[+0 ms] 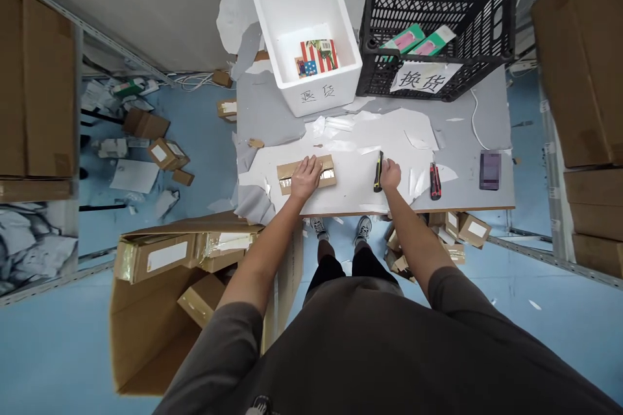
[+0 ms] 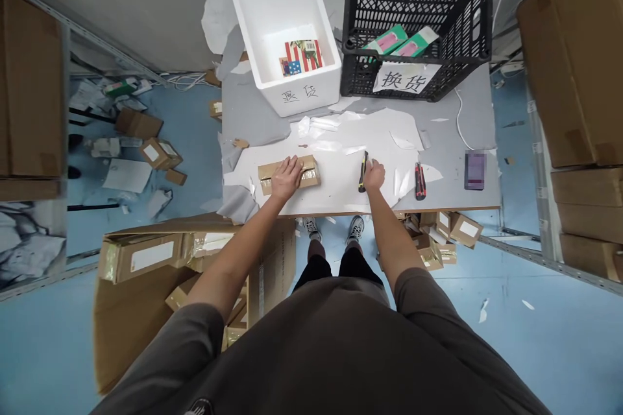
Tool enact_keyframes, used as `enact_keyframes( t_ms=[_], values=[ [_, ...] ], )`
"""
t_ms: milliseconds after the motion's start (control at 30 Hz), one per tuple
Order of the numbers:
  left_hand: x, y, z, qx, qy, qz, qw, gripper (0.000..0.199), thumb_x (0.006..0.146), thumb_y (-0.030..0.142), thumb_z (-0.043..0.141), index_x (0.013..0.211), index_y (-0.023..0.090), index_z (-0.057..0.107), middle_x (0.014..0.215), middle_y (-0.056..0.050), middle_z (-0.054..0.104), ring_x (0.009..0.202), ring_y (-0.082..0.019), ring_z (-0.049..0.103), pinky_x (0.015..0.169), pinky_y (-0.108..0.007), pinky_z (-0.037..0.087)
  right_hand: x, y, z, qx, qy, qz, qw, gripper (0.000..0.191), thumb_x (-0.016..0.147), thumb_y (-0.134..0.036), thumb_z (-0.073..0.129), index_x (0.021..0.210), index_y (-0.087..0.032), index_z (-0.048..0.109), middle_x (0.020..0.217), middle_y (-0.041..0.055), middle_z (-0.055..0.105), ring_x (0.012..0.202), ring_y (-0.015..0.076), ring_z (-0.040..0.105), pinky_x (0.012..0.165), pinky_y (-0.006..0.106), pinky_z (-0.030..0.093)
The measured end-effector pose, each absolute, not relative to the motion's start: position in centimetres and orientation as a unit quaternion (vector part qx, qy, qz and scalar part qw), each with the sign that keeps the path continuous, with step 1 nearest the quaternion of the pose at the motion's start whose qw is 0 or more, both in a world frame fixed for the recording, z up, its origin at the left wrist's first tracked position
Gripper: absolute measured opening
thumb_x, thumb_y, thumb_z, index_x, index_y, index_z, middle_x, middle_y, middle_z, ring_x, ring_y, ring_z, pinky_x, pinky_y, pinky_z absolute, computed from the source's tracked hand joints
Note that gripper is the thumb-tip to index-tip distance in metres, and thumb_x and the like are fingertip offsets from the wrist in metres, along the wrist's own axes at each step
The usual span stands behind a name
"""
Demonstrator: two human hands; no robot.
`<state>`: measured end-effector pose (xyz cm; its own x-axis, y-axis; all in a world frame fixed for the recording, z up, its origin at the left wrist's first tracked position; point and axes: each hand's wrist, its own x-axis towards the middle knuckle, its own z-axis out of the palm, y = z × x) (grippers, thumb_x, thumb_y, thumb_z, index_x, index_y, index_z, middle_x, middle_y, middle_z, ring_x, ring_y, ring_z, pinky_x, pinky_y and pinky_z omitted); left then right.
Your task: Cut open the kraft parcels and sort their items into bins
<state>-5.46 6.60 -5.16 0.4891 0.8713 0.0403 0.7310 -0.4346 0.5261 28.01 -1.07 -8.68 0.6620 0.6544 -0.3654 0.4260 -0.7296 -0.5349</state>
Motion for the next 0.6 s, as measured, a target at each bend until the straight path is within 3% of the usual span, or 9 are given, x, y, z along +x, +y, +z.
enact_keyframes(
  t_ms=[100,200,300,500,600],
  values=[
    [-5.2,6.6,-4.6,0.82,0.495,0.155,0.242,0.043,0.114,0.045,0.047,0.137,0.021,0.075,0.159,-0.017,0.065,0.158,-0.036,0.052,0.133,-0.062,0.038,25.5,-1.6,-7.0,-0.859,-0.284,0.342,0.255,0.03,0.112,-0.038,0.043,0.13,-0.021,0.06,0.12,0.0149,0.071,0.12,0.0286,0.061,0.101,0.041,0.053],
    [-4.1,6.1,-3.9,0.797,0.521,0.16,0.259,0.041,0.112,0.043,0.051,0.136,0.022,0.075,0.16,-0.016,0.064,0.157,-0.037,0.052,0.133,-0.06,0.037,19.9,-2.0,-5.2,-0.804,-0.322,0.429,0.258,0.02,0.105,-0.044,0.062,0.111,-0.025,0.062,0.092,0.0021,0.073,0.086,0.0207,0.073,0.074,0.03,0.059],
    [-2.6,5.5,-2.8,0.765,0.559,0.169,0.272,0.037,0.111,0.038,0.053,0.134,0.021,0.076,0.158,-0.017,0.066,0.154,-0.036,0.055,0.131,-0.057,0.037,14.2,-1.4,-4.1,-0.733,-0.296,0.538,0.293,0.035,0.099,-0.047,0.072,0.12,-0.027,0.052,0.087,-0.0049,0.072,0.066,0.0155,0.074,0.057,0.023,0.056],
    [-4.3,8.5,0.0,0.664,0.67,0.148,0.297,0.038,0.115,0.044,0.046,0.121,0.024,0.077,0.117,-0.016,0.083,0.12,-0.034,0.074,0.107,-0.043,0.05,11.3,1.8,-3.1,-0.771,-0.271,0.499,0.288,0.045,0.093,-0.038,0.078,0.126,-0.028,0.048,0.087,-0.0056,0.071,0.067,0.0163,0.076,0.058,0.023,0.058],
    [-8.2,9.9,-0.3,0.55,0.739,0.202,0.332,0.026,0.111,0.043,0.056,0.112,0.025,0.075,0.113,-0.012,0.082,0.113,-0.031,0.073,0.1,-0.039,0.05,10.6,3.7,-3.0,-0.78,-0.287,0.478,0.283,0.046,0.096,-0.038,0.074,0.134,-0.026,0.05,0.095,-0.0007,0.074,0.072,0.0184,0.077,0.065,0.028,0.062]
  ],
)
